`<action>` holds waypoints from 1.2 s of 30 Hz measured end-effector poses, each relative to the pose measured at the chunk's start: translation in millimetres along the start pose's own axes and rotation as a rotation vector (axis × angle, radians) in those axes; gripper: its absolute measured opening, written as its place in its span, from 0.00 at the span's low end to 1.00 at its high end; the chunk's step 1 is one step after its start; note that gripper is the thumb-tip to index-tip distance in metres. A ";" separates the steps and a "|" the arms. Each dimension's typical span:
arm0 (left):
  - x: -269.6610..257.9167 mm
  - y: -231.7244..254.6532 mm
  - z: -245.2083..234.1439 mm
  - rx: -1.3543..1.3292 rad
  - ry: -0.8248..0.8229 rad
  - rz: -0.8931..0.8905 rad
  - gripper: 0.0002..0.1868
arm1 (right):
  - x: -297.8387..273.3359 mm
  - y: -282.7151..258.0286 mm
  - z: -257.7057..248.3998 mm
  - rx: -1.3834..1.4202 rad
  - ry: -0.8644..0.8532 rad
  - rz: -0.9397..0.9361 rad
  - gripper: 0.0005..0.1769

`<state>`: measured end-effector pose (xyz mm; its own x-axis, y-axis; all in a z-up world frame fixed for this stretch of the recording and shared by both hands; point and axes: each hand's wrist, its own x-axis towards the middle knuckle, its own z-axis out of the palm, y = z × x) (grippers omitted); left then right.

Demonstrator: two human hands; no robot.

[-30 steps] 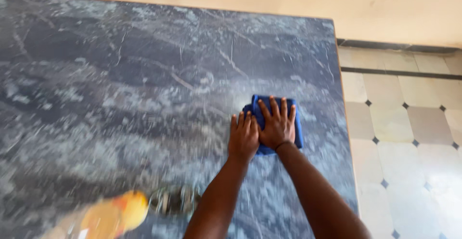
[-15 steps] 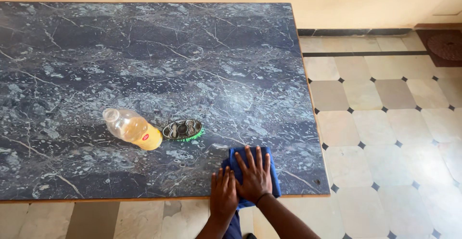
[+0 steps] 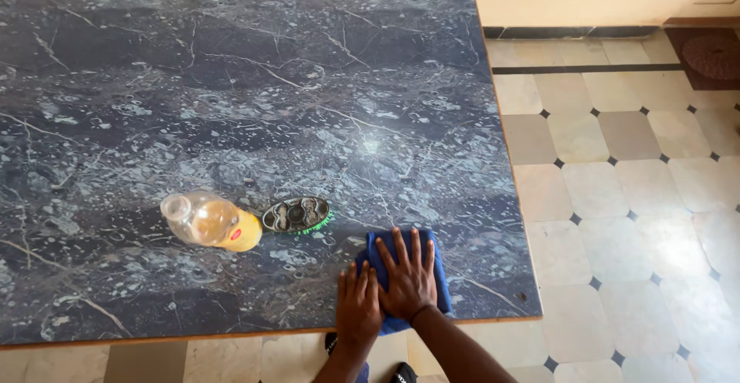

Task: The person wipes a dark marble table surface with a blue cloth. They move a plastic bottle and a small metal container aside to clean underneath them, then wipe the table edges and legs. The person continues to wipe the table surface repeatedly, moving the items back and forth.

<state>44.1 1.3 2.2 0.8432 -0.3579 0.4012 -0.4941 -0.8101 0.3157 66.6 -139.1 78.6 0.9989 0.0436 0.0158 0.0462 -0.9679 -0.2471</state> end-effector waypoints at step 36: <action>46.9 110.7 58.3 -0.231 -0.234 0.110 0.30 | 194.7 21.4 5.8 -0.087 -0.081 0.004 0.47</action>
<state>41.2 -132.2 5.8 0.7947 -0.5560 0.2437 -0.5971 -0.6436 0.4788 262.1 -149.9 70.8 0.9964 0.0560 -0.0641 0.0450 -0.9857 -0.1622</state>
